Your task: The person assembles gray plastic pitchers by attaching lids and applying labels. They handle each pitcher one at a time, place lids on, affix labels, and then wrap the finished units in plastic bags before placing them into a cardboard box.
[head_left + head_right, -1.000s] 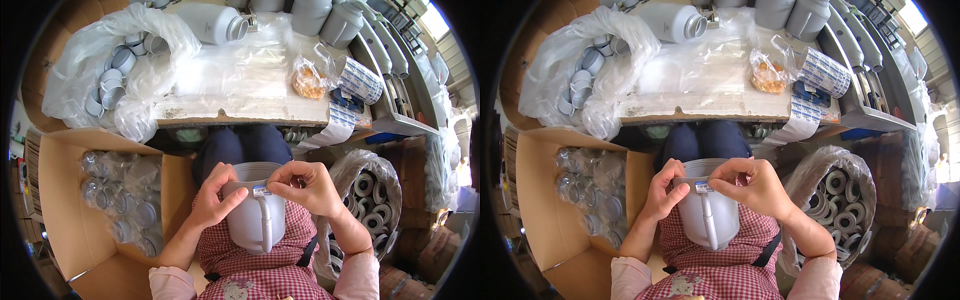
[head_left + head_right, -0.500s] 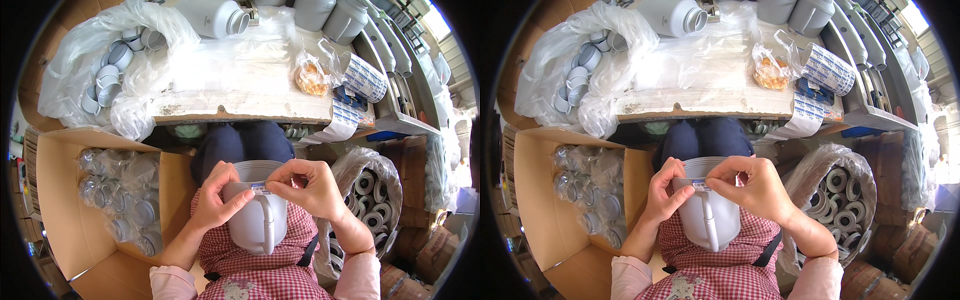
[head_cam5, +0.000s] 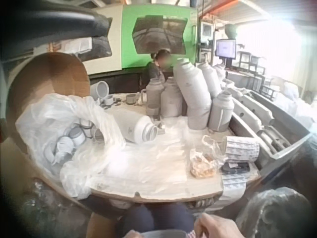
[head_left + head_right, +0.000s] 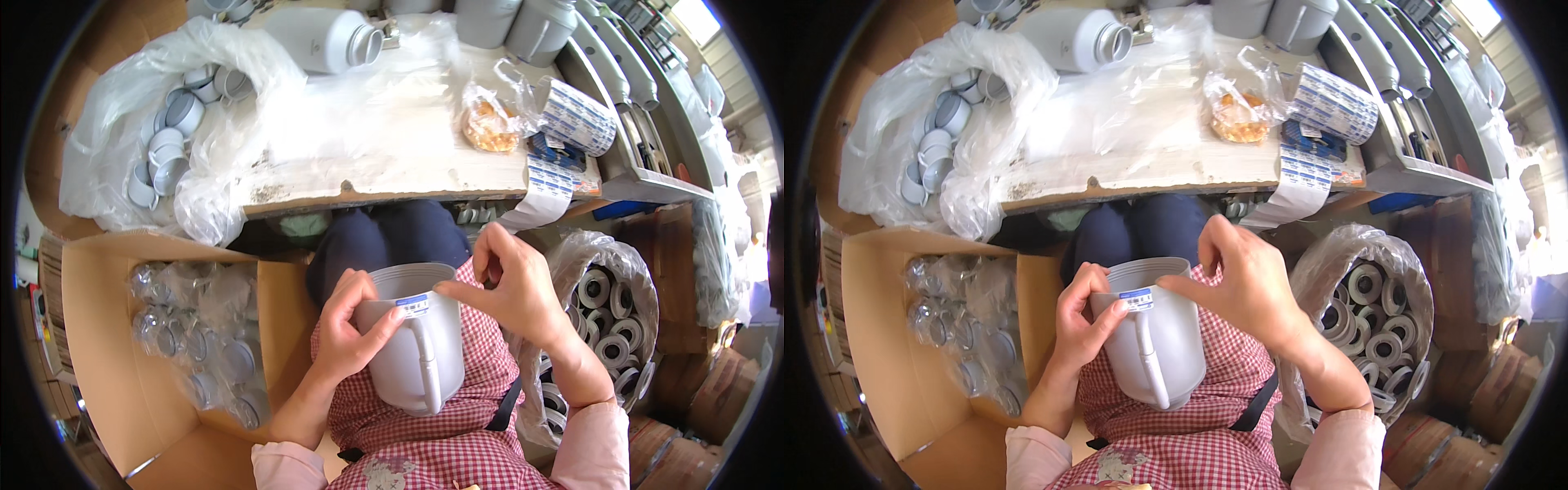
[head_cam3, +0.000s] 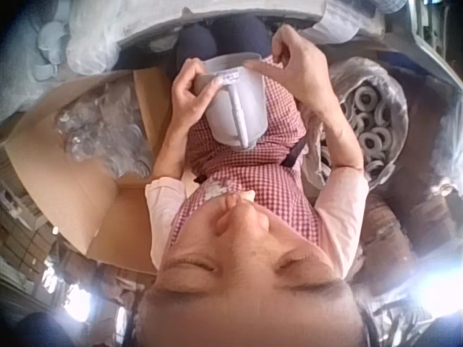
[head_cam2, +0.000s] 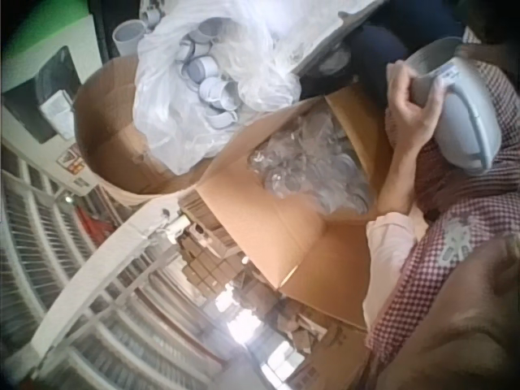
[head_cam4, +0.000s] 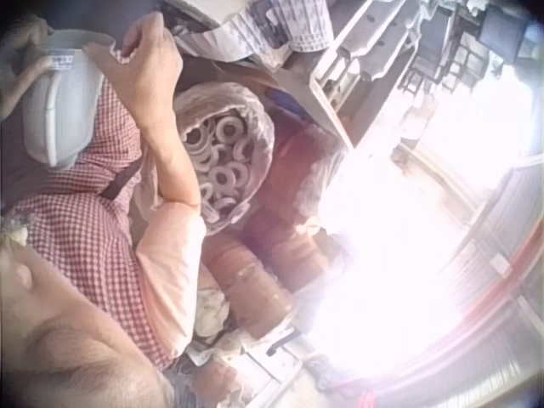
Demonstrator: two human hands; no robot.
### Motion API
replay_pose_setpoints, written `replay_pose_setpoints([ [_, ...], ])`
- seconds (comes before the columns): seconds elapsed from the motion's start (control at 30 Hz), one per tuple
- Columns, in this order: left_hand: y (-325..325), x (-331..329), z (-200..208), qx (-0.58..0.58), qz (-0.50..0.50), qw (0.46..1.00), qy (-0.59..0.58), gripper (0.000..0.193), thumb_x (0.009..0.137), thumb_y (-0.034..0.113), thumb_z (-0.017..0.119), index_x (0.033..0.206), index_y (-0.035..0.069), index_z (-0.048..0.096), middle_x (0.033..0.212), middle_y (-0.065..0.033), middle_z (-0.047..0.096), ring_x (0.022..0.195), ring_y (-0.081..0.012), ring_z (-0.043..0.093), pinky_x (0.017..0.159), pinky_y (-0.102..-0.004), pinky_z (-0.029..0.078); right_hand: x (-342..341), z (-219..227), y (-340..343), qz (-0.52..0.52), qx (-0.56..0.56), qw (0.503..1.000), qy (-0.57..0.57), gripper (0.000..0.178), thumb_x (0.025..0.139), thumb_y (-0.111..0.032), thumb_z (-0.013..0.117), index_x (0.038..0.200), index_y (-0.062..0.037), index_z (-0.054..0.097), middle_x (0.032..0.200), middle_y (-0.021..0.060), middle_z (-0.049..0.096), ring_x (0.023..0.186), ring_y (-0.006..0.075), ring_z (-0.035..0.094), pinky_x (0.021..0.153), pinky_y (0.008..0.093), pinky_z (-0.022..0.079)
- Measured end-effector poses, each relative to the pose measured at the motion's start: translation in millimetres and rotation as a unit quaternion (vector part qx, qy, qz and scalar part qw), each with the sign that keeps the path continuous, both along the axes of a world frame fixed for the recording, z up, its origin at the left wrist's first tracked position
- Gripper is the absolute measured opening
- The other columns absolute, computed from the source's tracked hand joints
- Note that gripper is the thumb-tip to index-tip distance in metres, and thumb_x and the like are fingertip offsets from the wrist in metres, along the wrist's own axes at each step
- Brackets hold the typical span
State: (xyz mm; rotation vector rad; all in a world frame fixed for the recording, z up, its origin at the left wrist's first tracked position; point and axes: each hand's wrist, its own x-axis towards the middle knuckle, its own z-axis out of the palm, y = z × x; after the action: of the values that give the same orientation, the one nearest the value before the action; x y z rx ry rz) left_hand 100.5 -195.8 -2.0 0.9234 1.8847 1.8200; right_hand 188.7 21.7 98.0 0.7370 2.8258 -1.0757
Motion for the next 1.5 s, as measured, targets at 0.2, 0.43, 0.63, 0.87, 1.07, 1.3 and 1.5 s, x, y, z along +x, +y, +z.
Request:
replay_pose_setpoints([
  [0.2, -5, 18, 11, -0.074, 0.066, 0.992, 0.073, 0.030, 0.091, 0.013, 0.071, 0.116, 0.000, 0.062, 0.114, -0.0129, 0.059, 0.124, -0.0319, 0.056, 0.117, -0.0467, 0.037, 9, -68, 5, 0.218, -0.219, 0.909, 0.278, 0.036, 0.100, -0.036, 0.072, 0.094, -0.0010, 0.073, 0.073, 0.0117, 0.065, 0.068, 0.0214, 0.063, 0.065, 0.0379, 0.051],
  [0.43, 2, 53, 106, 0.043, 0.098, 0.763, 0.637, 0.044, 0.110, 0.032, 0.043, 0.120, -0.006, 0.064, 0.117, -0.0242, 0.067, 0.106, -0.0369, 0.064, 0.097, -0.0477, 0.050, 70, -78, 7, -0.165, -0.638, 0.679, 0.323, 0.040, 0.108, -0.047, 0.060, 0.101, -0.0105, 0.075, 0.087, -0.0037, 0.068, 0.087, 0.0056, 0.062, 0.082, 0.0273, 0.052],
  [0.63, 2, 39, 113, -0.142, 0.054, 0.972, 0.179, 0.057, 0.101, 0.039, 0.053, 0.138, -0.003, 0.044, 0.130, -0.0256, 0.060, 0.116, -0.0318, 0.059, 0.107, -0.0460, 0.045, 216, -185, 111, -0.227, 0.218, 0.949, 0.017, 0.013, 0.092, -0.010, 0.067, 0.100, -0.0032, 0.074, 0.096, 0.0161, 0.073, 0.090, 0.0372, 0.068, 0.078, 0.0465, 0.056],
  [0.87, 9, 8, 71, -0.156, 0.015, 0.981, 0.114, 0.025, 0.098, 0.023, 0.060, 0.107, 0.002, 0.049, 0.116, -0.0211, 0.069, 0.103, -0.0264, 0.062, 0.098, -0.0416, 0.047, 378, -350, 168, -0.389, 0.249, 0.877, -0.130, 0.067, 0.073, -0.022, 0.090, 0.126, 0.0015, 0.058, 0.130, 0.0220, 0.053, 0.123, 0.0436, 0.051, 0.104, 0.0509, 0.047],
  [1.07, 10, 1, 77, -0.194, -0.002, 0.973, 0.127, 0.027, 0.098, 0.024, 0.058, 0.091, -0.001, 0.054, 0.118, -0.0183, 0.072, 0.101, -0.0250, 0.063, 0.092, -0.0389, 0.048, 378, -352, 186, -0.448, 0.155, 0.874, -0.108, 0.063, 0.066, -0.015, 0.088, 0.118, -0.0038, 0.055, 0.115, 0.0208, 0.060, 0.111, 0.0434, 0.060, 0.091, 0.0498, 0.052],
  [1.3, -3, 0, 75, -0.170, 0.010, 0.977, 0.131, 0.040, 0.098, 0.022, 0.058, 0.071, -0.007, 0.052, 0.119, -0.0183, 0.071, 0.099, -0.0244, 0.063, 0.089, -0.0359, 0.048, 282, -142, 170, -0.280, 0.338, 0.897, 0.047, 0.084, 0.072, -0.001, 0.079, 0.150, -0.0066, 0.049, 0.117, 0.0203, 0.067, 0.109, 0.0406, 0.061, 0.096, 0.0485, 0.048],
  [1.5, -32, 7, 79, -0.149, 0.038, 0.980, 0.123, 0.041, 0.099, 0.024, 0.061, 0.073, -0.007, 0.055, 0.118, -0.0185, 0.070, 0.097, -0.0238, 0.062, 0.086, -0.0344, 0.047, 106, -75, 64, -0.065, 0.039, 0.958, 0.277, 0.050, 0.068, -0.006, 0.088, 0.108, -0.0045, 0.058, 0.125, 0.0196, 0.057, 0.110, 0.0424, 0.060, 0.095, 0.0495, 0.053],
])
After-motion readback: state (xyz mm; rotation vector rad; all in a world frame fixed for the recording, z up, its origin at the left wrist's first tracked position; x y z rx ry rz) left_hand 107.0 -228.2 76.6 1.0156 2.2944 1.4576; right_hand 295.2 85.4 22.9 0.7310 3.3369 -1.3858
